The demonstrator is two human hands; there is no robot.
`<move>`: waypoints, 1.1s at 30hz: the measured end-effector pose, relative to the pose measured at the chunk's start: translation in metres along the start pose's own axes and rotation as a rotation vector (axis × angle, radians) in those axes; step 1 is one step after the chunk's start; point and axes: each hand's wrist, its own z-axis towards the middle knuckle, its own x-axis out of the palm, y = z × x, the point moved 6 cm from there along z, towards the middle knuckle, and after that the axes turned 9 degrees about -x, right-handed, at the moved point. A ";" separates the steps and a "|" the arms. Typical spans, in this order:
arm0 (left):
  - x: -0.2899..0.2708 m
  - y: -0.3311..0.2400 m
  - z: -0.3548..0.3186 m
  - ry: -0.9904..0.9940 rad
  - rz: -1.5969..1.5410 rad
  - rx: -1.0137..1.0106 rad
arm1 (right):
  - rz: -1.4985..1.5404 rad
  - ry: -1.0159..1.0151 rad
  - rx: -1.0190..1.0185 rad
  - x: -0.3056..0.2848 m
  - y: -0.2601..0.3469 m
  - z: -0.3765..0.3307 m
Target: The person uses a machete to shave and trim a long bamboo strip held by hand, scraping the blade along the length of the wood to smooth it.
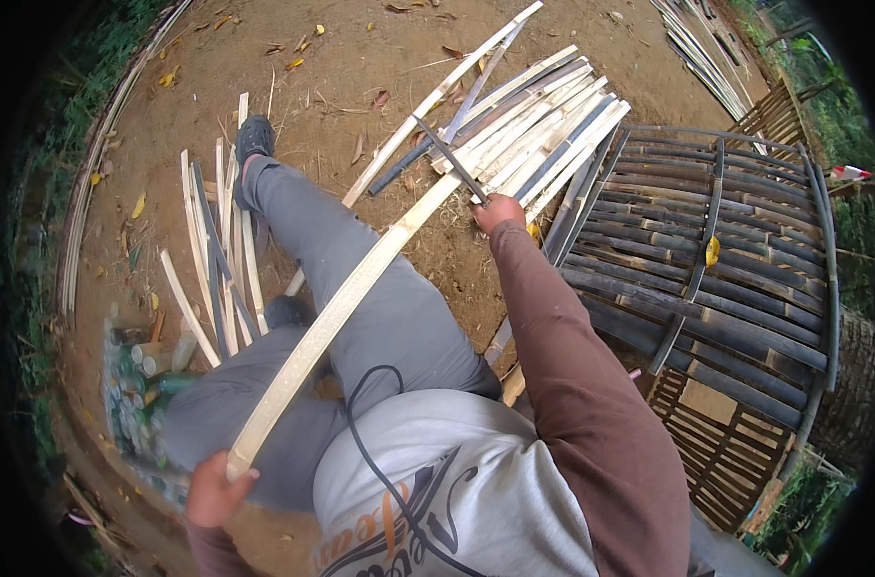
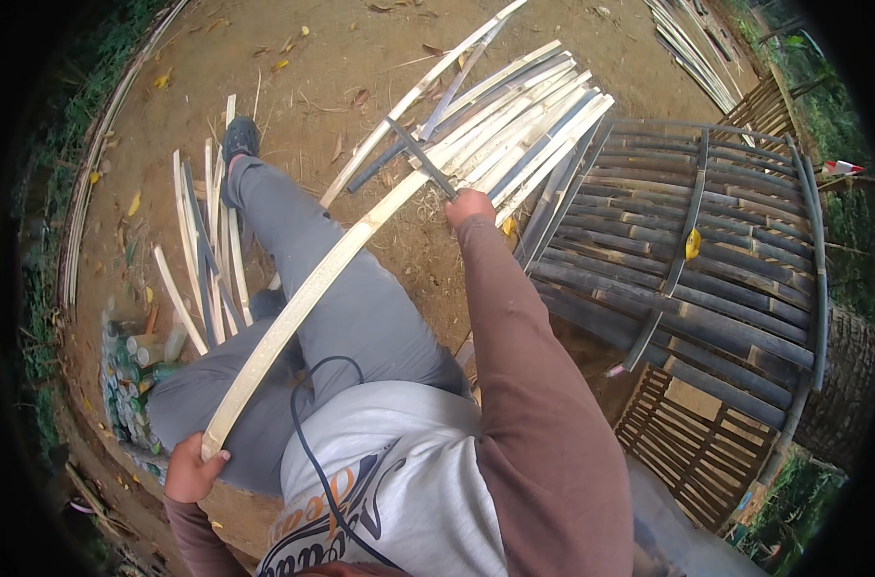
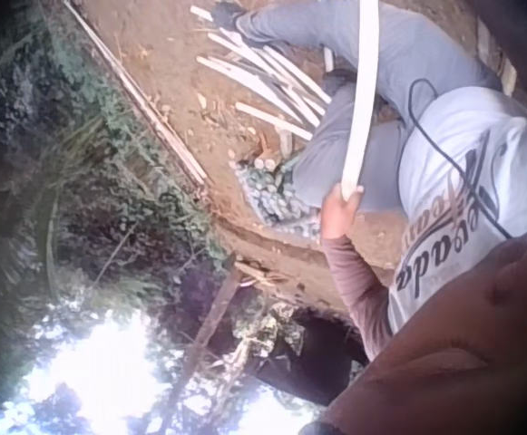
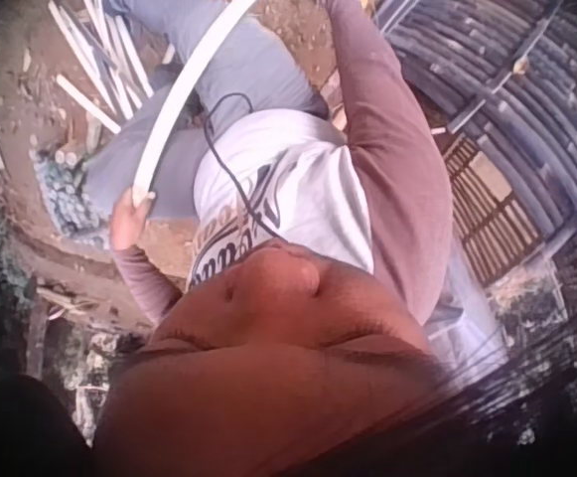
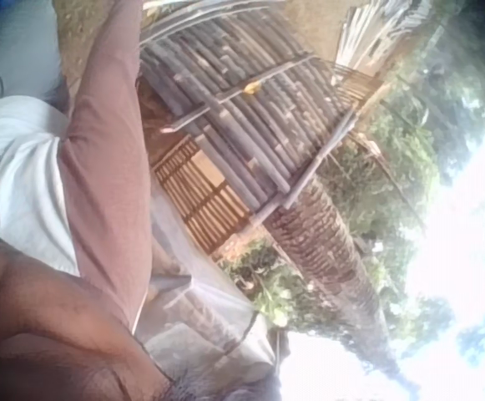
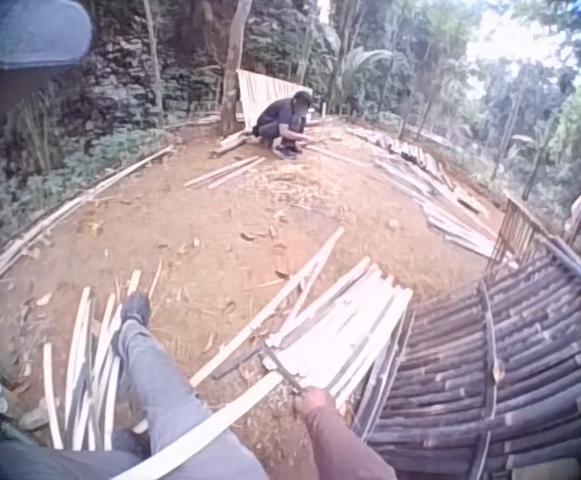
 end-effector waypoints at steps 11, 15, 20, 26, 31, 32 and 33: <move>0.000 0.008 0.008 -0.055 0.028 0.042 | 0.114 -0.122 0.109 -0.032 -0.011 0.013; -0.015 0.024 -0.004 -0.009 -0.047 -0.076 | 0.153 0.010 -0.025 -0.013 -0.011 -0.020; -0.027 0.055 -0.017 -0.038 -0.015 -0.053 | 0.438 -0.108 0.576 0.085 -0.144 0.009; -0.027 0.022 -0.028 -0.235 0.171 -0.011 | 1.536 -0.270 0.736 0.064 -0.116 -0.016; -0.018 -0.028 -0.007 -0.321 0.300 0.043 | 1.328 -0.054 0.375 0.000 -0.058 -0.046; -0.014 -0.035 -0.003 -0.355 0.340 0.076 | 1.241 -0.067 0.310 -0.015 -0.033 -0.062; -0.010 -0.041 0.001 -0.365 0.347 0.085 | 1.062 -0.059 0.217 -0.028 -0.007 -0.077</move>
